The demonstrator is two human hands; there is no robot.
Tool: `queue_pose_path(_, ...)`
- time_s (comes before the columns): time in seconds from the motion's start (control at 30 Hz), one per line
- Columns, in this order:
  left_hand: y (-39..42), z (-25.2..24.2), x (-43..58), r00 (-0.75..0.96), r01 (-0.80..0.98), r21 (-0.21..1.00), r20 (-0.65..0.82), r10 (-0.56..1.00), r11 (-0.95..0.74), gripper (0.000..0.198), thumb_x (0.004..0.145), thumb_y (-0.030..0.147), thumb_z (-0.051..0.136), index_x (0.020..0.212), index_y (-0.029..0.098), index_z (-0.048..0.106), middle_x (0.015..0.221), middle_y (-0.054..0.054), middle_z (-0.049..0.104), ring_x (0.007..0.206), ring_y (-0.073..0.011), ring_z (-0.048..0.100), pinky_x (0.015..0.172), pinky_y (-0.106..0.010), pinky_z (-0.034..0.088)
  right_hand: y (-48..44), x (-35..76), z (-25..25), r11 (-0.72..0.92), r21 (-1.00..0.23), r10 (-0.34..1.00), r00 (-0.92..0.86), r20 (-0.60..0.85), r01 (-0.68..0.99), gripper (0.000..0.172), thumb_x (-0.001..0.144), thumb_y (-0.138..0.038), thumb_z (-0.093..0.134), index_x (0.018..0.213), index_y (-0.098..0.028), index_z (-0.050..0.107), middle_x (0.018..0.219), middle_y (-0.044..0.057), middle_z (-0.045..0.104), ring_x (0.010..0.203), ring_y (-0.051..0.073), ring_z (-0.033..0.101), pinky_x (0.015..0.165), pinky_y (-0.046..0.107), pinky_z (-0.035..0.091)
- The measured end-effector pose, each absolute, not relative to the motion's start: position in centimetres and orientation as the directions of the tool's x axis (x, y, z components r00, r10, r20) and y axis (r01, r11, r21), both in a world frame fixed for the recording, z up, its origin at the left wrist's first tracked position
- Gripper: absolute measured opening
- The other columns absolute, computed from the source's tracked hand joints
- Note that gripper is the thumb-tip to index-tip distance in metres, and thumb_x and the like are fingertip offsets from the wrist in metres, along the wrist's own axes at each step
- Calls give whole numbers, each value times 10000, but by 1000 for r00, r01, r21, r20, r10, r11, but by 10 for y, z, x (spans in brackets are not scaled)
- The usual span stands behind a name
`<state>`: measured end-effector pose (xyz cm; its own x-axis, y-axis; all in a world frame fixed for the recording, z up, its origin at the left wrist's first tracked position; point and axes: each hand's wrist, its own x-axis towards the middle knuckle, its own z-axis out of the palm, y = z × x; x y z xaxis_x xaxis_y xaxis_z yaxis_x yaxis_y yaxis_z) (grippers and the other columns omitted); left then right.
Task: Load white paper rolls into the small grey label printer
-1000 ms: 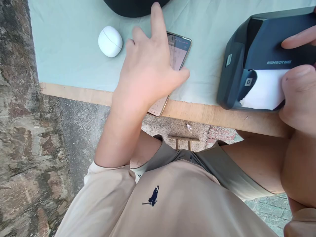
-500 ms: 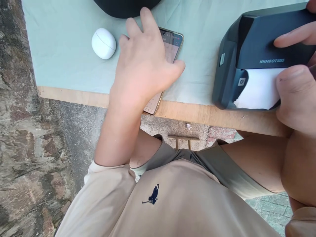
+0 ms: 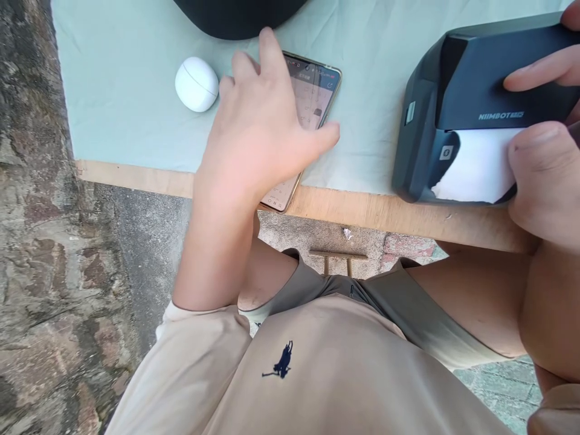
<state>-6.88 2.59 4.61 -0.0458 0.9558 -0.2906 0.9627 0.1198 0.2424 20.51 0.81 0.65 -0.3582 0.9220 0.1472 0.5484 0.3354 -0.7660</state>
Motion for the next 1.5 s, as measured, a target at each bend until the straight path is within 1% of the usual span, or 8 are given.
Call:
queue_pose_path(0.13, 13, 44, -75, -108, 963, 205, -294, 950, 173, 722, 703, 396, 679, 1285, 84, 387, 1259, -221, 475, 1245, -470, 463, 1032, -620, 400, 9, 204, 7, 374, -737, 913, -365, 185, 563, 472, 877, -550, 523, 1316, -380, 559, 1503, -69, 364, 1438, 306, 316, 1167, 530, 308)
queue_pose_path(0.27, 7, 39, -80, -147, 950, 227, -284, 948, 215, 469, 728, 409, 621, 1083, 176, 421, 1253, -196, 471, 1241, -447, 471, 1043, -606, 401, 8, 203, 8, 434, -696, 890, -395, 230, 572, 501, 887, -540, 497, 1340, -331, 548, 1507, -30, 373, 1433, 307, 333, 1207, 513, 287)
queue_pose_path(0.4, 5, 39, -83, -139, 956, 214, -275, 951, 202, 444, 719, 423, 609, 1057, 207, 419, 1244, -183, 477, 1231, -437, 482, 1018, -589, 437, 9, 200, 8, 454, -689, 880, -404, 248, 565, 510, 879, -535, 510, 1340, -323, 551, 1506, 7, 375, 1429, 311, 343, 1205, 521, 305)
queue_pose_path(0.67, 1, 43, -85, -68, 970, 203, -303, 950, 134, 398, 706, 364, 619, 1008, 213, 407, 1171, -154, 463, 1207, -415, 480, 1019, -577, 448, 10, 194, 14, 519, -615, 850, -434, 298, 594, 478, 904, -495, 460, 1353, -347, 532, 1485, -8, 418, 1397, 272, 392, 1172, 507, 319)
queue_pose_path(0.93, -1, 45, -94, -23, 959, 262, -313, 949, 110, 423, 663, 371, 673, 963, 249, 402, 1110, -128, 471, 1203, -420, 441, 1008, -587, 418, 11, 192, 9, 553, -623, 828, -448, 337, 553, 480, 887, -456, 498, 1349, -334, 548, 1479, 14, 437, 1371, 295, 417, 1137, 536, 336)
queue_pose_path(1.1, -3, 43, -97, -18, 951, 290, -276, 961, 102, 381, 664, 357, 686, 884, 261, 390, 1027, -102, 476, 1162, -386, 461, 993, -555, 436, 13, 194, 12, 564, -618, 821, -453, 348, 547, 493, 880, -422, 502, 1362, -322, 538, 1482, 23, 435, 1372, 302, 415, 1125, 532, 339)
queue_pose_path(1.3, -2, 42, -96, -8, 961, 263, -282, 959, 86, 376, 690, 376, 669, 884, 251, 373, 1066, -127, 471, 1161, -393, 460, 977, -554, 441, 13, 191, 12, 564, -626, 821, -451, 352, 538, 487, 879, -399, 508, 1352, -291, 551, 1476, 54, 439, 1372, 303, 417, 1125, 529, 347)
queue_pose_path(1.5, -2, 44, -97, -6, 966, 245, -308, 951, 86, 425, 703, 385, 664, 1002, 224, 409, 1153, -163, 465, 1213, -415, 445, 996, -559, 434, 14, 196, 10, 576, -621, 812, -458, 361, 532, 490, 884, -425, 522, 1363, -320, 536, 1486, 35, 426, 1378, 296, 413, 1133, 534, 346)
